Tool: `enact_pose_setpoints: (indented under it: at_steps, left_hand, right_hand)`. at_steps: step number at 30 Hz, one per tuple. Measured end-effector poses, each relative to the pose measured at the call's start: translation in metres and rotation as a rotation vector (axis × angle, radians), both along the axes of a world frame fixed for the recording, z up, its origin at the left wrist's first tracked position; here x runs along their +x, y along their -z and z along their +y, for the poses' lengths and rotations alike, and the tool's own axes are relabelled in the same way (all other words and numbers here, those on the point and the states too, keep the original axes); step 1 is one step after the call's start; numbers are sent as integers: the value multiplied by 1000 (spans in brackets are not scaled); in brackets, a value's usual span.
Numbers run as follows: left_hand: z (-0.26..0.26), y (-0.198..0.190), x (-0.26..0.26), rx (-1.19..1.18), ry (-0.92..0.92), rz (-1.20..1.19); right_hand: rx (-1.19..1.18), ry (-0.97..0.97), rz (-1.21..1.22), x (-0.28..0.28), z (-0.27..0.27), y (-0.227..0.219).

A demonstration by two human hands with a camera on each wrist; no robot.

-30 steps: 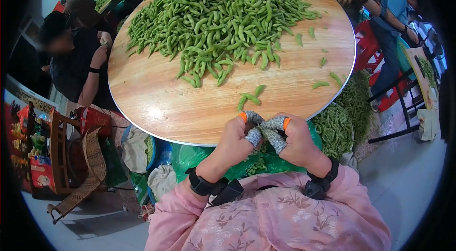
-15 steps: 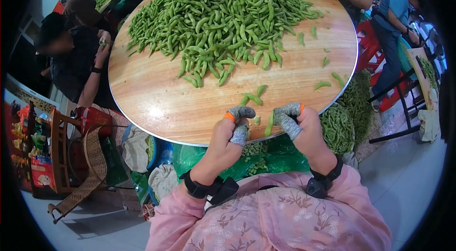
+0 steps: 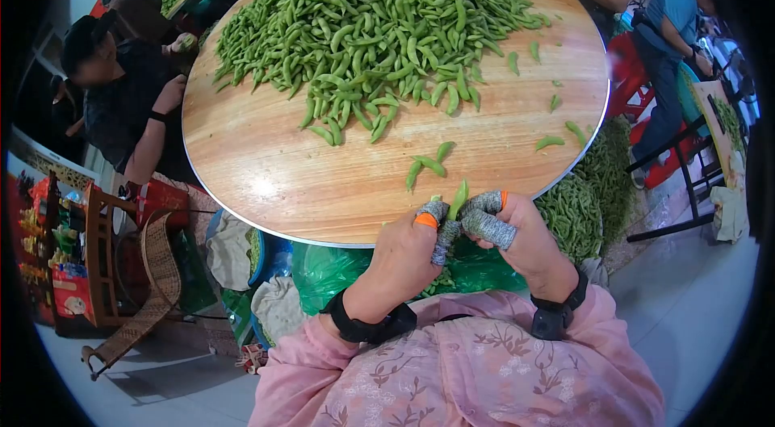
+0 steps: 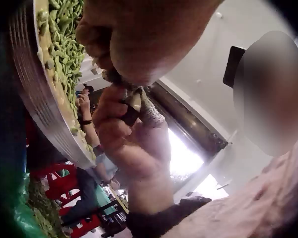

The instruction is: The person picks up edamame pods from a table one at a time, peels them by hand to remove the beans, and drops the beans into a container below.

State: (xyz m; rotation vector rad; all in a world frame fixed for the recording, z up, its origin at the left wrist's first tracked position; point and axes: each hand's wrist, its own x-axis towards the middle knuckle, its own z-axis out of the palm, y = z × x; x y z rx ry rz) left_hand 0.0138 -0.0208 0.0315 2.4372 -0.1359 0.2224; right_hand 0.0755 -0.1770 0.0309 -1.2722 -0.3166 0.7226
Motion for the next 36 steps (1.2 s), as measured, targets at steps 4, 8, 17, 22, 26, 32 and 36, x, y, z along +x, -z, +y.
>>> enact_pose_setpoints:
  at_steps: [4,8,17,22,26,32,36]
  left_hand:
    - [0,3,1,133,25,-144]
    - [2,4,-1,250,83,-198]
    - [0,4,-2,319,106,-311]
    - [0,1,-5,284,77,-253]
    - [0,2,-4,350,103,-311]
    - [-3,4,-6,346,107,-297]
    - [-5,15,-8,149,73,-285]
  right_hand:
    - [-3,1,4,-2,-2,1]
    - [-38,9,-15,-3,-3,0]
    - [-30,66,-128,-5,1,4]
    - [58,-20,-27,-5,-4,-1]
    - [15,-10,-53,-7,-7,-1]
    - [-51,15,-123,-7,-4,1]
    - [-26,7,-149,-6,-3,2]
